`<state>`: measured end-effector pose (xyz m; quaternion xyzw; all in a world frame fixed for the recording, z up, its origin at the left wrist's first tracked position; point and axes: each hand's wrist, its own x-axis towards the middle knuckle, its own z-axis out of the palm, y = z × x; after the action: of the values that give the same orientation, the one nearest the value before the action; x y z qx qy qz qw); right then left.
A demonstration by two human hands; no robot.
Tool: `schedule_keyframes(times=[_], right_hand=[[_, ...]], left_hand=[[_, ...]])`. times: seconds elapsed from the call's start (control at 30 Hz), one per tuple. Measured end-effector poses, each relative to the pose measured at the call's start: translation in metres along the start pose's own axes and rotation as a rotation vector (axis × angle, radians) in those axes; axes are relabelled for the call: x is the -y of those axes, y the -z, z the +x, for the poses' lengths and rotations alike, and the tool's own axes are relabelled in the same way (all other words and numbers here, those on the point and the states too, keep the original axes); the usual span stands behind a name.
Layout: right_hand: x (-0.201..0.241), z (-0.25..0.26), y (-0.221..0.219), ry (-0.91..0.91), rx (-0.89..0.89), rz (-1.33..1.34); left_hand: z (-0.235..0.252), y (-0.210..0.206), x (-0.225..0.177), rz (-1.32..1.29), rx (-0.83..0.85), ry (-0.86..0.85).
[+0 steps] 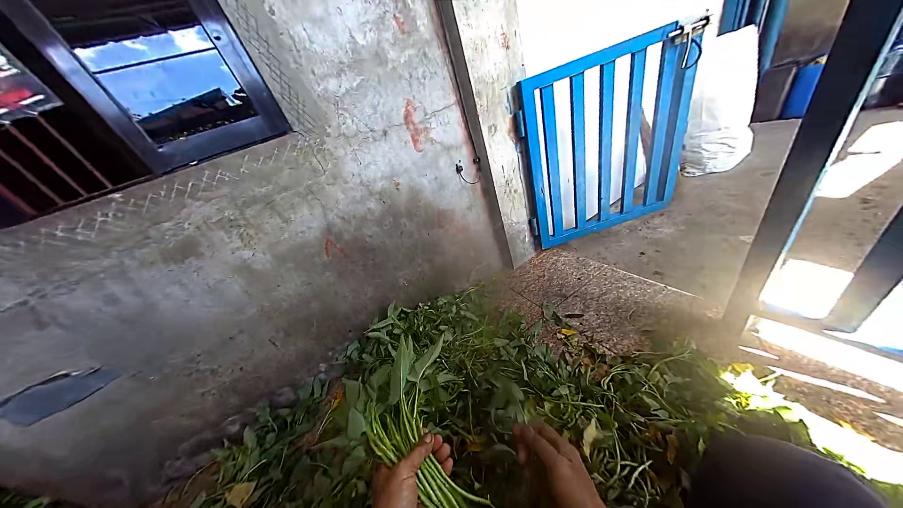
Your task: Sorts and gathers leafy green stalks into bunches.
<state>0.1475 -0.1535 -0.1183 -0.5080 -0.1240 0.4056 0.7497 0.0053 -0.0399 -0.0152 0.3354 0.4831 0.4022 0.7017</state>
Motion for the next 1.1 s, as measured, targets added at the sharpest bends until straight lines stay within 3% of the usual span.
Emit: schedule_keyframes(times=[0.07, 0.1, 0.17, 0.23, 0.37, 0.63, 0.87, 1.1], right_hand=[[-0.001, 0.008, -0.001, 0.188, 0.094, 0.034], [-0.006, 0.014, 0.003, 0.180, 0.076, 0.028], [-0.010, 0.019, 0.014, -0.028, -0.025, -0.046], [-0.014, 0.018, 0.019, -0.072, -0.037, -0.187], [-0.022, 0.008, 0.009, 0.195, 0.043, -0.491], [-0.035, -0.019, -0.019, 0.765, -0.103, -0.952], [-0.037, -0.019, -0.018, 0.855, -0.189, -1.244], [-0.042, -0.017, -0.016, 0.872, -0.268, -1.327]], left_hand=[[0.007, 0.000, 0.003, 0.006, -0.010, 0.008], [0.009, -0.001, 0.003, 0.002, -0.009, 0.011], [0.014, -0.005, 0.003, -0.002, -0.013, 0.002], [0.018, -0.008, 0.004, -0.001, -0.033, -0.009], [0.010, -0.013, 0.009, -0.008, -0.056, 0.000], [0.003, -0.017, 0.025, 0.058, -0.090, -0.041], [-0.003, -0.019, 0.035, 0.087, -0.077, -0.085], [-0.003, -0.019, 0.036, 0.086, -0.139, -0.126]])
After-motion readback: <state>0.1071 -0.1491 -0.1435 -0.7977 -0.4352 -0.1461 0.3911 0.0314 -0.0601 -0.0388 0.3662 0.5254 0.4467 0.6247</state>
